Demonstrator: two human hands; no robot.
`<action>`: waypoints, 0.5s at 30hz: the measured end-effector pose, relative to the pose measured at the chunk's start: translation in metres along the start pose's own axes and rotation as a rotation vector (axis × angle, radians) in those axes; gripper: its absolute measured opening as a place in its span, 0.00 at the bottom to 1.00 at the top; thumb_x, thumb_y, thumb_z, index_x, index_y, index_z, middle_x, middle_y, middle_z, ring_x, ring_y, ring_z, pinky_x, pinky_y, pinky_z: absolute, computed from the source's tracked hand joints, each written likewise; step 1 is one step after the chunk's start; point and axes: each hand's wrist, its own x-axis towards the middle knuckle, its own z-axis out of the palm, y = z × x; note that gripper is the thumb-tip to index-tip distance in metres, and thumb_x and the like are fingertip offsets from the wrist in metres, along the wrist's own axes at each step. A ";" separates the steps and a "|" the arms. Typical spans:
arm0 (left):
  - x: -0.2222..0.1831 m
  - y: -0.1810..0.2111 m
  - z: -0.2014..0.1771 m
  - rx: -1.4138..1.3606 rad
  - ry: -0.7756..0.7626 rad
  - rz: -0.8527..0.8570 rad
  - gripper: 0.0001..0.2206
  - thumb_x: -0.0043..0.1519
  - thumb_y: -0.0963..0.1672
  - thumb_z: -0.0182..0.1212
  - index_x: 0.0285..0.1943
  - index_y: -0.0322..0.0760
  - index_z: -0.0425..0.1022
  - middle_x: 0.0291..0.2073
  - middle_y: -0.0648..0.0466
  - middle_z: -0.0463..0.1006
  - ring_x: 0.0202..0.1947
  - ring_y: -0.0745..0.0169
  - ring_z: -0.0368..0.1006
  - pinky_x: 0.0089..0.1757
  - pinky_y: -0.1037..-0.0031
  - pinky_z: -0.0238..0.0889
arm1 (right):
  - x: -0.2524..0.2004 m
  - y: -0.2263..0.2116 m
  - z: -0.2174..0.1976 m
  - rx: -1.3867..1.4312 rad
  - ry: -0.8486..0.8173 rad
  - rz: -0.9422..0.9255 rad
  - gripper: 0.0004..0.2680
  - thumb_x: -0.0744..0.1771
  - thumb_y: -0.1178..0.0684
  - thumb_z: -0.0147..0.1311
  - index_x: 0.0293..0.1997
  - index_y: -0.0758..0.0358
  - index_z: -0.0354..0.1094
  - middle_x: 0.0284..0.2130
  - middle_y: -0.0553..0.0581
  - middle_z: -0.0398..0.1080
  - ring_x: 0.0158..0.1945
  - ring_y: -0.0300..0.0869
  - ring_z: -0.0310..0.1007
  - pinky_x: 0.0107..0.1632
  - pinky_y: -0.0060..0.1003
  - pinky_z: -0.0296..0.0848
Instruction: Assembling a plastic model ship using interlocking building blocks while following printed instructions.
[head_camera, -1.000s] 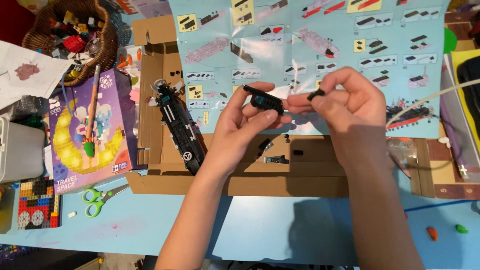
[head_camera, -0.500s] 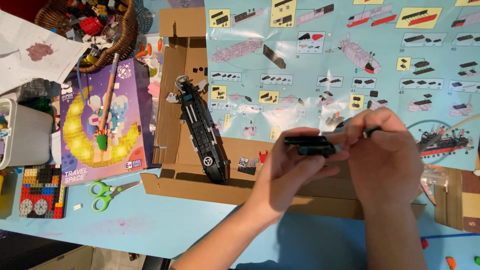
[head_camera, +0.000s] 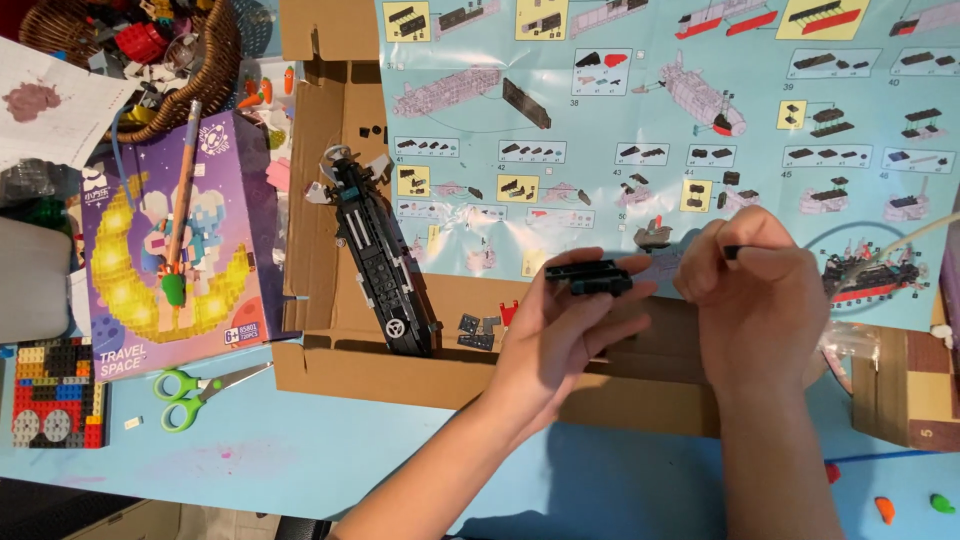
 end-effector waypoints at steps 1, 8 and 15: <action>0.003 0.002 0.001 0.018 0.031 0.001 0.11 0.64 0.36 0.49 0.54 0.35 0.62 0.56 0.33 0.71 0.56 0.40 0.70 0.50 0.63 0.71 | 0.001 0.000 0.002 -0.108 0.057 -0.002 0.04 0.58 0.53 0.41 0.29 0.57 0.59 0.17 0.55 0.54 0.23 0.41 0.49 0.30 0.34 0.50; 0.010 -0.001 -0.006 0.184 -0.021 0.053 0.10 0.66 0.38 0.49 0.54 0.40 0.63 0.56 0.39 0.72 0.55 0.43 0.71 0.51 0.64 0.70 | 0.010 0.010 -0.001 -0.365 0.190 0.007 0.03 0.59 0.54 0.41 0.25 0.59 0.55 0.16 0.54 0.56 0.23 0.39 0.53 0.29 0.33 0.54; 0.012 0.002 -0.003 0.206 0.014 0.035 0.09 0.66 0.39 0.49 0.54 0.37 0.62 0.54 0.39 0.74 0.53 0.44 0.73 0.50 0.64 0.70 | 0.002 0.005 0.010 -0.673 0.076 0.006 0.04 0.63 0.56 0.45 0.25 0.59 0.63 0.16 0.51 0.59 0.24 0.36 0.55 0.30 0.29 0.53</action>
